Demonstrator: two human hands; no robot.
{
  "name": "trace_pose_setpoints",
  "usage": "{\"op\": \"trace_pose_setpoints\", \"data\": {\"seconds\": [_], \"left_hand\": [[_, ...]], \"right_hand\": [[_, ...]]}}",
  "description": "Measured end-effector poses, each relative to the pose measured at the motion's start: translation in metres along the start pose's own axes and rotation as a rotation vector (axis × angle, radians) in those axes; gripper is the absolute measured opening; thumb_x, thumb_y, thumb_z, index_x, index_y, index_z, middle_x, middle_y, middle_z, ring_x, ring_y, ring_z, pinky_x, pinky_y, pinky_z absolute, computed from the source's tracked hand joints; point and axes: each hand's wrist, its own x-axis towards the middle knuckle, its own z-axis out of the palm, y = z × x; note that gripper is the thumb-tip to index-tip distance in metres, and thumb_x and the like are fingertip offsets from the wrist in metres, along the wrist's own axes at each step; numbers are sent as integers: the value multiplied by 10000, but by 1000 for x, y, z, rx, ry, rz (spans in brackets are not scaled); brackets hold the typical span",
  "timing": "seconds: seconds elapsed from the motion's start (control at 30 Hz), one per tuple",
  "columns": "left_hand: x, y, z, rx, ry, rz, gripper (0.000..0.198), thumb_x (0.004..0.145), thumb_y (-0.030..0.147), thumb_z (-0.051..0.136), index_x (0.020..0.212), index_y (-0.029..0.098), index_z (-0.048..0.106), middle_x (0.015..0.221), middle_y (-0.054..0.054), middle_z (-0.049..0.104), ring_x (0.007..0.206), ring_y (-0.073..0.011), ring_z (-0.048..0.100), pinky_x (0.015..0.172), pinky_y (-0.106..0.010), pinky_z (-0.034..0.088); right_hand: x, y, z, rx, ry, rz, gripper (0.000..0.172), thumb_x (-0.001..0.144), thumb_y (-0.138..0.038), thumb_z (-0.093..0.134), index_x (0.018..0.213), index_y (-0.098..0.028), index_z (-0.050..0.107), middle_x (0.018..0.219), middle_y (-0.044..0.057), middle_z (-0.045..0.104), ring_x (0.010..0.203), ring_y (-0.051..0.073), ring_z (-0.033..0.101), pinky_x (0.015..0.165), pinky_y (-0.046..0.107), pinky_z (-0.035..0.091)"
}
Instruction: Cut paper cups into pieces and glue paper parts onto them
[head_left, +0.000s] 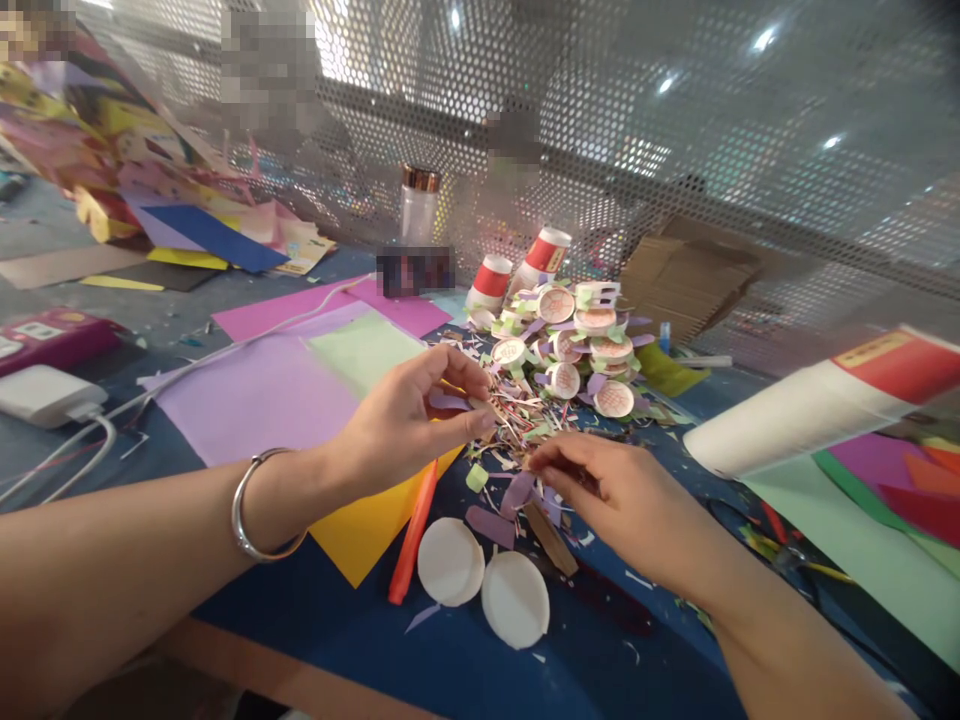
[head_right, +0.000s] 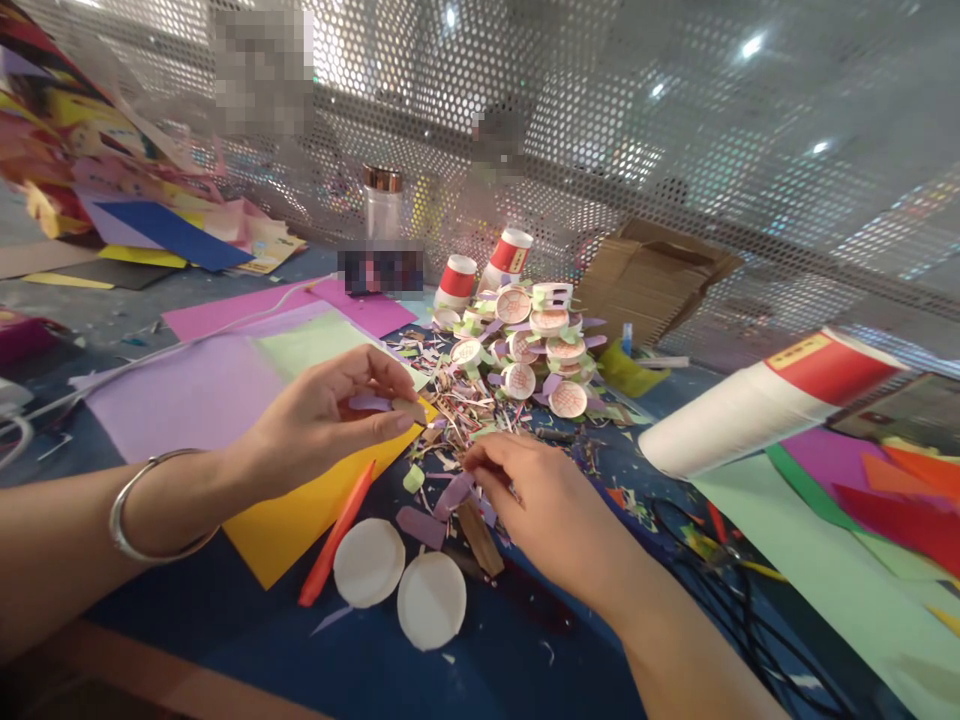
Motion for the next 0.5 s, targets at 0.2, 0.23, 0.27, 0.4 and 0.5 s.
{"op": "trace_pose_setpoints", "data": {"seconds": [0.2,0.23,0.27,0.4,0.5], "left_hand": [[0,2,1,-11,2,-28,202,831,219,722,952,157,572,915,-36,662,863,-138,673,793,-251,544],[0,2,1,-13,4,-32,201,829,218,723,950,159,574,912,-36,665,863,-140,672,793,-252,545],[0,2,1,-14,3,-35,200,827,219,723,948,160,575,910,-37,666,863,-141,671,792,-254,545],[-1,0,2,-3,-11,-39,200,826,228,725,946,162,578,912,-45,671,853,-142,663,779,-258,548],[-2,-2,3,14,-26,-32,200,837,231,719,954,157,576,932,-52,673,866,-139,661,781,-249,547]], "right_hand": [[-1,7,-6,-194,-96,60,152,940,-229,561,866,-238,693,850,25,730,758,211,672,617,317,454],[-2,8,-7,-218,-113,74,138,930,-236,581,851,-236,694,821,27,722,736,212,665,602,316,447],[-2,9,-7,-234,-128,77,116,920,-245,604,854,-234,698,817,31,720,737,215,663,603,316,447],[-4,12,-6,-293,-156,20,75,891,-275,680,949,-238,711,949,49,722,910,264,677,727,358,489],[-3,12,-4,-342,-137,18,105,925,-263,641,1004,-226,698,1002,68,701,950,285,671,761,396,506]]}}
